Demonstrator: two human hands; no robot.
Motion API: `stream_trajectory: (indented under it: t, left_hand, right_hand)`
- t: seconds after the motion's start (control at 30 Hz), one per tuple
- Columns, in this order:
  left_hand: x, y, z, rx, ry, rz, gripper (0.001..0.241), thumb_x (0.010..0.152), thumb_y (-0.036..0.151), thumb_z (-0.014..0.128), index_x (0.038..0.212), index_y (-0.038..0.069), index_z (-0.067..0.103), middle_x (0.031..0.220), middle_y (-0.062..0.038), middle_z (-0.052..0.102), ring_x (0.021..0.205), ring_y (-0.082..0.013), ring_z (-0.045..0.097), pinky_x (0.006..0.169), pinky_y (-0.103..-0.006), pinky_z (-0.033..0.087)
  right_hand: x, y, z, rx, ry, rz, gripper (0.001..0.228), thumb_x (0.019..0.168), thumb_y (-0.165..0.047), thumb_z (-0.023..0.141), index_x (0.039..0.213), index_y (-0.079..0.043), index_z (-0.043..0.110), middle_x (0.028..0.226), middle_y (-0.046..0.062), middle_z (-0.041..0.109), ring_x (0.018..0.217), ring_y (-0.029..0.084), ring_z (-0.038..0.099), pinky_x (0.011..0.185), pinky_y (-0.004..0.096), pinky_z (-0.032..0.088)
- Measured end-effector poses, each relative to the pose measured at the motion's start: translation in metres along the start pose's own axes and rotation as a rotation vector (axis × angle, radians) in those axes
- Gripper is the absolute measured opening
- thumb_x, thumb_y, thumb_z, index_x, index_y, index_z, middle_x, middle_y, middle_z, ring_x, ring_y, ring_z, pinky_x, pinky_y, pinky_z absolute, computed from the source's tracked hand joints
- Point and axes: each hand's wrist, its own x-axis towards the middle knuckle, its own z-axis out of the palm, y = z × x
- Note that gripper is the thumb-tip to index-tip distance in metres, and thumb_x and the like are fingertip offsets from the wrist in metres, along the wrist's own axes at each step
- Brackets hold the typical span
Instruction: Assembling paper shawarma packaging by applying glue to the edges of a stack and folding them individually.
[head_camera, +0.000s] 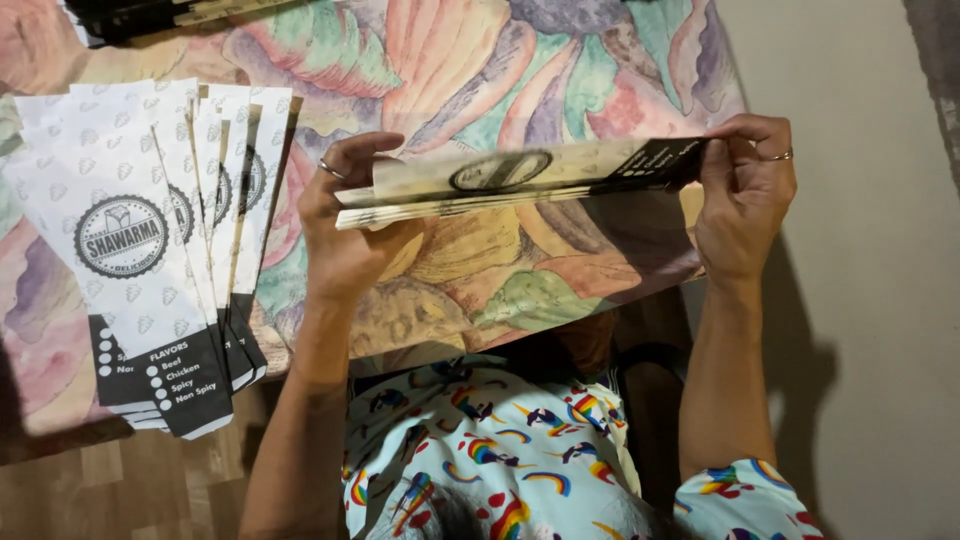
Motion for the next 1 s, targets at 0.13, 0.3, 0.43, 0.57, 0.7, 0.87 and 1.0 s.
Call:
stream_trajectory:
  t: [0.13,0.3,0.43,0.57,0.7,0.87,1.0]
  left_hand:
    - [-0.001,-0.018,-0.006,0.297,0.076,0.084,0.071,0.078,0.036,0.087,0.128,0.000,0.053,0.123,-0.015,0.065,0.117,-0.0259,0.064,0.100,-0.0344,0.054]
    - [0.003,-0.001,-0.002,0.160,0.017,0.037,0.064,0.080,0.027,0.090,0.130,0.005,0.058,0.123,-0.007,0.065,0.105,-0.0151,0.067,0.091,-0.0258,0.060]
    - [0.002,0.000,-0.001,0.099,0.026,-0.021,0.064,0.080,0.029,0.089,0.132,0.005,0.058,0.105,-0.005,0.067,0.095,-0.0123,0.068,0.085,-0.0222,0.056]
    - [0.002,-0.005,-0.004,0.150,-0.013,0.048,0.059,0.083,0.015,0.088,0.131,0.005,0.056,0.130,-0.011,0.065,0.115,-0.0215,0.069,0.097,-0.0309,0.063]
    - [0.001,-0.004,-0.004,0.148,-0.003,-0.005,0.063,0.081,0.009,0.089,0.134,0.006,0.054,0.130,-0.012,0.065,0.118,-0.0231,0.069,0.100,-0.0313,0.063]
    - [0.001,-0.002,-0.002,0.070,0.028,-0.044,0.060,0.080,0.006,0.090,0.130,0.007,0.056,0.128,-0.010,0.065,0.117,-0.0215,0.067,0.100,-0.0306,0.063]
    - [0.001,0.001,-0.001,0.096,0.012,-0.038,0.058,0.083,0.008,0.088,0.131,0.007,0.056,0.128,-0.010,0.065,0.114,-0.0213,0.068,0.096,-0.0298,0.063]
  right_hand:
    - [0.002,0.006,-0.007,-0.003,-0.003,0.018,0.005,0.118,0.002,0.052,0.116,-0.002,0.048,0.083,0.009,0.050,0.064,0.017,0.053,0.060,0.028,0.050]
    - [0.004,0.005,-0.012,-0.067,-0.103,-0.053,0.032,0.095,0.032,0.068,0.078,0.008,0.055,0.130,0.020,0.057,0.102,0.031,0.069,0.082,0.036,0.063]
    - [-0.001,0.017,-0.017,-0.013,-0.094,0.086,0.025,0.097,0.023,0.072,0.114,0.007,0.066,0.105,0.017,0.066,0.100,0.021,0.067,0.089,0.028,0.064]
    - [0.000,0.024,-0.017,-0.039,-0.065,0.038,0.019,0.097,0.017,0.082,0.104,0.007,0.068,0.095,0.013,0.065,0.087,0.018,0.064,0.076,0.026,0.057]
    - [0.003,0.025,-0.019,-0.040,-0.088,-0.071,0.019,0.101,0.013,0.082,0.109,0.005,0.067,0.100,0.012,0.062,0.093,0.020,0.061,0.081,0.026,0.052]
    - [0.006,0.006,-0.013,-0.364,-0.066,-0.418,0.035,0.093,0.031,0.084,0.111,0.002,0.075,0.114,0.020,0.059,0.105,0.034,0.060,0.087,0.040,0.053]
    - [0.004,0.008,-0.013,-0.464,-0.092,-0.520,0.031,0.090,0.031,0.074,0.107,0.005,0.074,0.104,0.020,0.062,0.097,0.037,0.057,0.088,0.045,0.049]
